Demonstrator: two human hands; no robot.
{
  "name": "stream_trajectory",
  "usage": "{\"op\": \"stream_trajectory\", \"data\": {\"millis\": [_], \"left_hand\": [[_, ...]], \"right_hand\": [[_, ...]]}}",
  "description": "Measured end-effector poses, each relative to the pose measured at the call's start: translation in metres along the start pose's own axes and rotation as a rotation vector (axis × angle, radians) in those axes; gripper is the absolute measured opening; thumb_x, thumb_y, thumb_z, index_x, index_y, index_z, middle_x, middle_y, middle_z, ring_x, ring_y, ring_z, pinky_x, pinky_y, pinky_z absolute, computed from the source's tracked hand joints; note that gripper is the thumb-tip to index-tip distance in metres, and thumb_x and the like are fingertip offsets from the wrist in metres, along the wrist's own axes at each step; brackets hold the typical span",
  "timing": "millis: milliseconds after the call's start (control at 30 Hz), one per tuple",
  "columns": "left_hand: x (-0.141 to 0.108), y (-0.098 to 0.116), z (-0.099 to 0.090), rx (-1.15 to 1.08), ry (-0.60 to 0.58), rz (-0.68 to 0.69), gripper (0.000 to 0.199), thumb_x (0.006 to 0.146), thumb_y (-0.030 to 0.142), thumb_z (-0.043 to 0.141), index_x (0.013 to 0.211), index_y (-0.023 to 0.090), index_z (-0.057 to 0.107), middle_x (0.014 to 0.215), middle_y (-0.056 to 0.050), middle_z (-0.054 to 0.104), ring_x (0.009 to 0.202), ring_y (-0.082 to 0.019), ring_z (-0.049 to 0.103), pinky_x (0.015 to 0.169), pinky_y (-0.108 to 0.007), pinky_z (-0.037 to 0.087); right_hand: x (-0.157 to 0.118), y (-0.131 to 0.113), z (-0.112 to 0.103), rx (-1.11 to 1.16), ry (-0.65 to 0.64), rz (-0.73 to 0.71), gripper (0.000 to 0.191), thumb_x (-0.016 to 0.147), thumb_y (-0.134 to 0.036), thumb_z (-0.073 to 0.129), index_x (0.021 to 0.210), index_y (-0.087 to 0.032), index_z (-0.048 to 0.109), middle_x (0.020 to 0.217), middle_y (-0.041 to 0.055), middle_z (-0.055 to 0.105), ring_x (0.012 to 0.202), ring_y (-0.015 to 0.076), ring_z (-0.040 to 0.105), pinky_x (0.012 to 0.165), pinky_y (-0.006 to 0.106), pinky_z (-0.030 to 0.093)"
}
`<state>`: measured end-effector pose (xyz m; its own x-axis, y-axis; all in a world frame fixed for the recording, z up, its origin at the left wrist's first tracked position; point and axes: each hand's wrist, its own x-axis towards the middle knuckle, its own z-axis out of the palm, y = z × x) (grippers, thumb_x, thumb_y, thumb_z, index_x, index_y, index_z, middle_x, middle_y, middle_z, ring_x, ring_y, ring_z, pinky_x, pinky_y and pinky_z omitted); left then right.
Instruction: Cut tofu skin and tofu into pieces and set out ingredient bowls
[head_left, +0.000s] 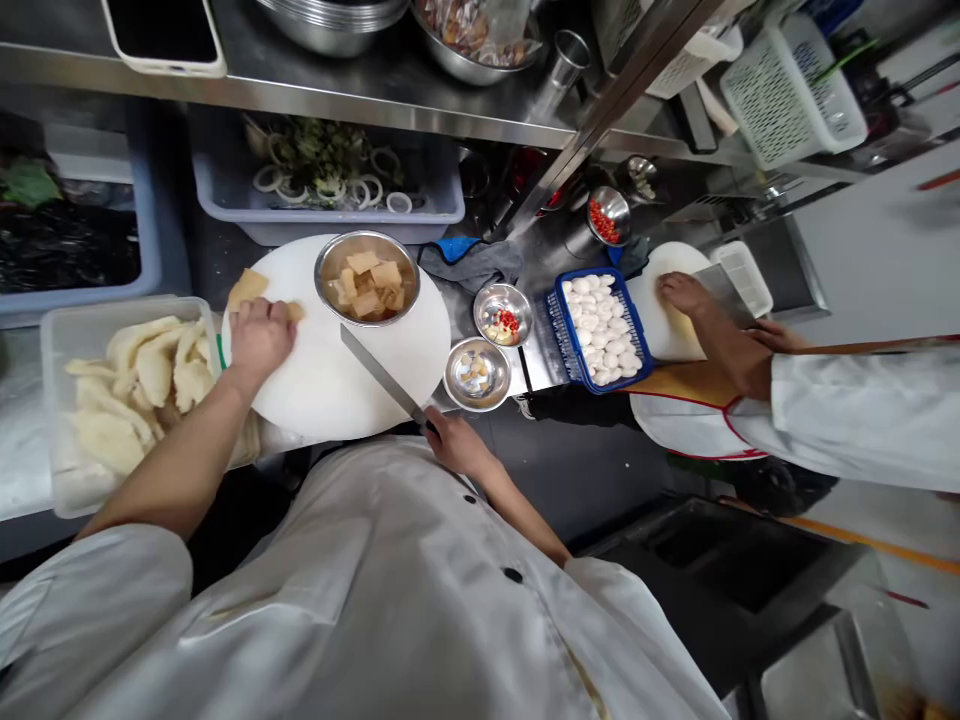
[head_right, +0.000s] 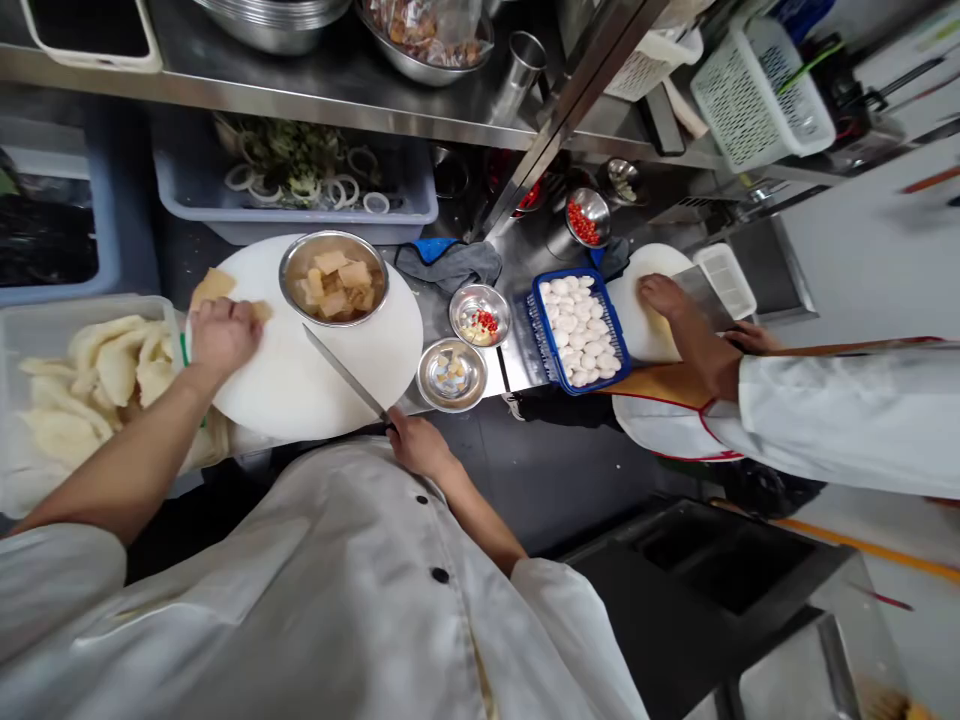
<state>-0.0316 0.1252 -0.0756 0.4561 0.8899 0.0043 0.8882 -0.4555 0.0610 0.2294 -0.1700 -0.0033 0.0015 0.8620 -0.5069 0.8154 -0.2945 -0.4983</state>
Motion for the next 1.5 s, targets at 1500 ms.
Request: {"op": "stream_trajectory", "data": {"millis": [1500], "left_hand": [[-0.111,0.056,0.051,-0.468,0.199,0.216,0.030,0.107,0.024,0.042,0.099,0.022,0.071,0.099,-0.012,0.067,0.104,-0.026,0.063,0.097,-0.046,0.057]], "right_hand": [[0.016,-0.050,-0.048,-0.469,-0.256,-0.143,0.019,0.111,-0.026,0.035,0.123,-0.018,0.048,0.106,0.0144,0.074,0.093,0.0294,0.072,0.072,0.032,0.039]]}}
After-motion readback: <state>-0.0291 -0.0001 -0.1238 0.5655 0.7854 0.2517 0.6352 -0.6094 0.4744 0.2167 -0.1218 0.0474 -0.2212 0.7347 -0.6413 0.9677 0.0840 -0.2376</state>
